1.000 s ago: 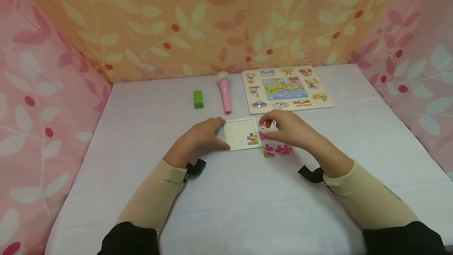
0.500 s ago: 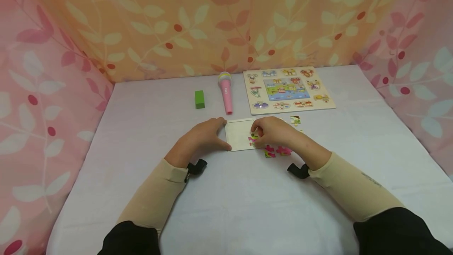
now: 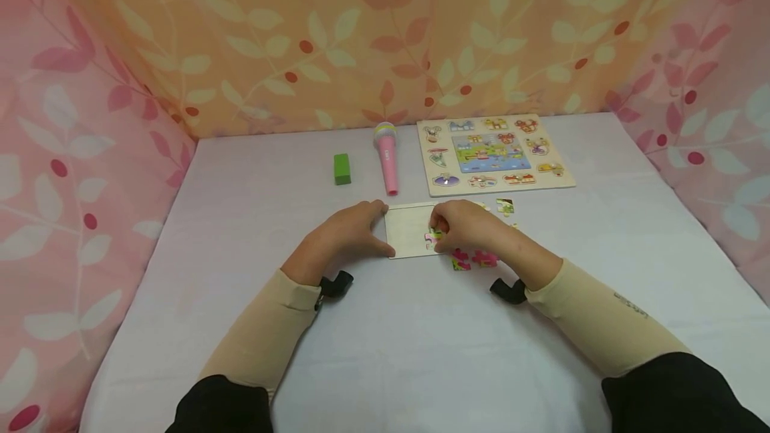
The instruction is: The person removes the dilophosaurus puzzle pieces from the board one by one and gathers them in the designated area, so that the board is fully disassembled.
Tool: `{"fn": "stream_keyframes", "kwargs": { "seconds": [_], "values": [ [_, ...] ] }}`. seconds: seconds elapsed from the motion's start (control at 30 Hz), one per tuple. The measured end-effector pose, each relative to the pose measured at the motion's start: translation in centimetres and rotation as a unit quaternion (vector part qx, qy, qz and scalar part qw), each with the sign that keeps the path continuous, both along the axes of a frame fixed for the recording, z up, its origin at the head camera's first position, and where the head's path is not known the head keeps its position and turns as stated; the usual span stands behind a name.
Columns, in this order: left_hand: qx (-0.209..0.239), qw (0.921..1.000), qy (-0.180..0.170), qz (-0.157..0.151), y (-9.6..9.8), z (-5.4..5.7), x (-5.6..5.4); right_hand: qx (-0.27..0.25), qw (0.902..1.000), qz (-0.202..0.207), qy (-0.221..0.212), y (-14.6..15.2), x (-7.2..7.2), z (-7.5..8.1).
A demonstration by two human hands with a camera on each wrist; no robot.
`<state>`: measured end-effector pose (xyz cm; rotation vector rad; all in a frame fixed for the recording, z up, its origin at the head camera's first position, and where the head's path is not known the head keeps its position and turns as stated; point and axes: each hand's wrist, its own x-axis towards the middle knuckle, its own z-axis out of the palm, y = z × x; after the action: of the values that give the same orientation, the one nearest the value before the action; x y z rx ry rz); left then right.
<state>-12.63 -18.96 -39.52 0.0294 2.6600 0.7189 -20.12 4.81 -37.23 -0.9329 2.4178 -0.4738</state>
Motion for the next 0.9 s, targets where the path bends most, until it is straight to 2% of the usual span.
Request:
{"fn": "stream_keyframes", "kwargs": {
  "seconds": [0.27,0.63,0.9],
  "values": [
    [0.003,1.0000,-0.001,-0.002,0.1,0.4,0.0,-0.028,0.9991,0.007,0.033,0.2,0.5,0.3],
    [0.003,1.0000,-0.005,-0.006,0.1,0.2,-0.2,-0.023,0.9980,0.038,0.045,0.4,0.8,0.3],
    [-0.002,1.0000,-0.008,-0.003,0.1,0.2,-0.1,-0.022,0.9967,0.031,0.071,1.0,2.0,1.8]
  ]
}}
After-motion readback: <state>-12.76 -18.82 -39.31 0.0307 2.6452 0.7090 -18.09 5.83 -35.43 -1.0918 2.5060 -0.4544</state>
